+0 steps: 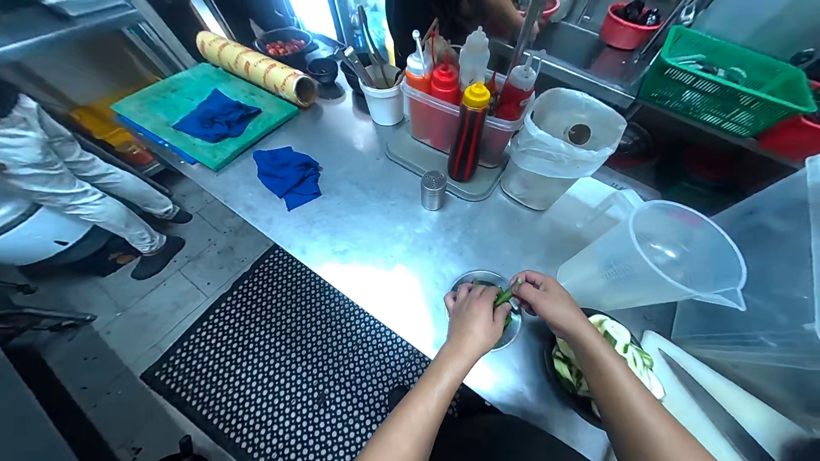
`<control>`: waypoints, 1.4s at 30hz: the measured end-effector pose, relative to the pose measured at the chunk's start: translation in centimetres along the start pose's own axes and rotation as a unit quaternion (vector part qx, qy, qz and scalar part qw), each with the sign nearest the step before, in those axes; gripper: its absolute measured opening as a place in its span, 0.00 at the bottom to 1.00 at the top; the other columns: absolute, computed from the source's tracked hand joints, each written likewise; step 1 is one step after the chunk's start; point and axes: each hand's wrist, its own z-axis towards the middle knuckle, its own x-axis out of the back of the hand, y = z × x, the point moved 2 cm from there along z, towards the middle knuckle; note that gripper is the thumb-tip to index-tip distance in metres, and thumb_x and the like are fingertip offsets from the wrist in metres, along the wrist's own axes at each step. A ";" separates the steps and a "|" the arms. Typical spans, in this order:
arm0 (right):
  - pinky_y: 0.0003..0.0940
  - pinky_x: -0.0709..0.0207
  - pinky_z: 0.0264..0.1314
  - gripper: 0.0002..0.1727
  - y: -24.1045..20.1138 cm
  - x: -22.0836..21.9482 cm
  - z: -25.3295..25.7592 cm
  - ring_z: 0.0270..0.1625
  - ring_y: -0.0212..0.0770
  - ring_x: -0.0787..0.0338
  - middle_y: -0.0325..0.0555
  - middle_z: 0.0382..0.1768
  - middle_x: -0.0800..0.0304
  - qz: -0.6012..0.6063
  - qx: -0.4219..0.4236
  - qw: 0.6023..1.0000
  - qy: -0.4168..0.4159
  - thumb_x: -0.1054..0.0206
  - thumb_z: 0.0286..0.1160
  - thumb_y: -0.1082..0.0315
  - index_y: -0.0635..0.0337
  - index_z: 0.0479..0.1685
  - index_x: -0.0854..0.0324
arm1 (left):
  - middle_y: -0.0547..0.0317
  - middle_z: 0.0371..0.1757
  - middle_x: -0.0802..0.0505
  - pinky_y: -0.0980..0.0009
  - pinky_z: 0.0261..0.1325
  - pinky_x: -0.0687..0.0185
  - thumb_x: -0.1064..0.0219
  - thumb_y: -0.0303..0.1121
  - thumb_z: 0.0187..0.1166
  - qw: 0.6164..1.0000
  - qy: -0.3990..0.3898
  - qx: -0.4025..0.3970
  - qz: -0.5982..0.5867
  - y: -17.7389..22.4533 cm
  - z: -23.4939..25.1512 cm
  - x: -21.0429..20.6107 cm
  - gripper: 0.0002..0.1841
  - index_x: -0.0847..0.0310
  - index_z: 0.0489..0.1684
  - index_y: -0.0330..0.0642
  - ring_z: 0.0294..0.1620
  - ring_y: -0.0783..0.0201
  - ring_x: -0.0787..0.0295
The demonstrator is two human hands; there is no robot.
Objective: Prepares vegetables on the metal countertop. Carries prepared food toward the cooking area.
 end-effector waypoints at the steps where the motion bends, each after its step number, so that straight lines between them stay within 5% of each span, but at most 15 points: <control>1: 0.33 0.25 0.28 0.07 0.1 0.0 -0.3 0.24 0.38 0.19 0.45 0.25 0.15 -0.005 0.010 1.000 -0.009 0.36 0.80 0.67 0.57 0.46 0.15 | 0.65 0.64 0.09 0.46 0.80 0.37 0.46 0.51 0.89 1.000 -0.012 -0.018 -0.020 0.2 0.0 0.0 0.21 0.14 0.67 0.54 0.75 0.60 0.21; 3: 0.35 0.23 0.30 0.06 0.5 0.1 -0.9 0.25 0.38 0.17 0.44 0.26 0.13 -0.029 0.036 0.998 -0.031 0.33 0.76 0.66 0.54 0.46 0.16 | 0.54 0.63 0.09 0.50 0.78 0.24 0.49 0.43 0.93 0.996 -0.045 -0.049 -0.059 0.3 0.0 0.0 0.20 0.17 0.68 0.44 0.69 0.57 0.14; 6: 0.34 0.16 0.36 0.08 0.6 0.1 -1.9 0.29 0.33 0.12 0.36 0.29 0.09 -0.109 0.085 0.989 -0.047 0.28 0.76 0.58 0.48 0.45 0.15 | 0.48 0.68 0.11 0.54 0.80 0.25 0.53 0.39 0.94 0.993 -0.072 -0.079 -0.045 0.5 -0.9 -0.1 0.22 0.22 0.74 0.39 0.74 0.54 0.16; 12: 0.31 0.21 0.32 0.12 0.8 -0.7 -3.3 0.25 0.30 0.19 0.35 0.26 0.17 -0.231 0.179 0.956 -0.026 0.33 0.83 0.52 0.49 0.48 0.16 | 0.48 0.68 0.11 0.57 0.80 0.25 0.55 0.34 0.93 0.995 -0.067 -0.069 -0.026 1.0 -2.5 0.2 0.21 0.23 0.74 0.38 0.73 0.55 0.16; 17: 0.41 0.12 0.54 0.13 0.5 -2.3 -4.3 0.44 0.40 0.08 0.43 0.39 0.10 -0.344 0.229 0.910 0.015 0.39 0.87 0.57 0.56 0.51 0.15 | 0.45 0.66 0.11 0.57 0.78 0.24 0.56 0.36 0.94 0.993 -0.086 -0.016 -0.075 0.8 -2.6 -0.2 0.21 0.23 0.73 0.37 0.71 0.55 0.15; 20: 0.39 0.13 0.56 0.14 1.7 -2.9 -4.8 0.46 0.40 0.08 0.43 0.39 0.09 -0.348 0.261 0.899 0.048 0.41 0.88 0.57 0.56 0.49 0.14 | 0.46 0.64 0.10 0.58 0.77 0.23 0.57 0.36 0.94 0.990 -0.092 -0.007 -0.108 0.6 -2.9 -0.5 0.21 0.22 0.72 0.37 0.69 0.56 0.14; 23: 0.33 0.15 0.44 0.16 3.1 -2.7 -5.5 0.36 0.34 0.12 0.41 0.36 0.09 -0.245 0.211 0.946 0.029 0.39 0.86 0.54 0.56 0.50 0.13 | 0.46 0.63 0.10 0.57 0.76 0.23 0.57 0.37 0.94 0.982 -0.120 -0.007 -0.143 0.4 -3.9 -1.0 0.22 0.21 0.71 0.37 0.68 0.56 0.13; 27: 0.29 0.18 0.31 0.11 4.4 -1.9 -6.8 0.28 0.33 0.13 0.39 0.34 0.08 -0.017 0.037 0.995 -0.096 0.31 0.81 0.57 0.54 0.50 0.16 | 0.47 0.59 0.10 0.56 0.72 0.20 0.57 0.37 0.94 0.966 -0.175 -0.059 -0.182 -0.9 -5.9 -1.7 0.21 0.21 0.67 0.37 0.63 0.56 0.13; 32: 0.25 0.28 0.23 0.08 5.8 -2.3 -8.6 0.21 0.30 0.20 0.42 0.30 0.12 0.160 -0.040 0.965 -0.202 0.31 0.80 0.64 0.56 0.48 0.21 | 0.43 0.63 0.11 0.55 0.76 0.23 0.56 0.35 0.94 0.957 -0.231 -0.100 -0.142 -1.0 -8.3 -1.2 0.21 0.23 0.71 0.35 0.67 0.52 0.14; 42: 0.19 0.30 0.22 0.04 7.5 -3.4 -8.9 0.22 0.25 0.22 0.37 0.30 0.16 0.388 -0.079 0.859 -0.324 0.31 0.80 0.63 0.48 0.41 0.21 | 0.44 0.51 0.11 0.56 0.67 0.18 0.55 0.35 0.94 0.953 -0.237 -0.130 -0.137 -1.3 -9.4 -0.4 0.18 0.23 0.66 0.34 0.54 0.52 0.12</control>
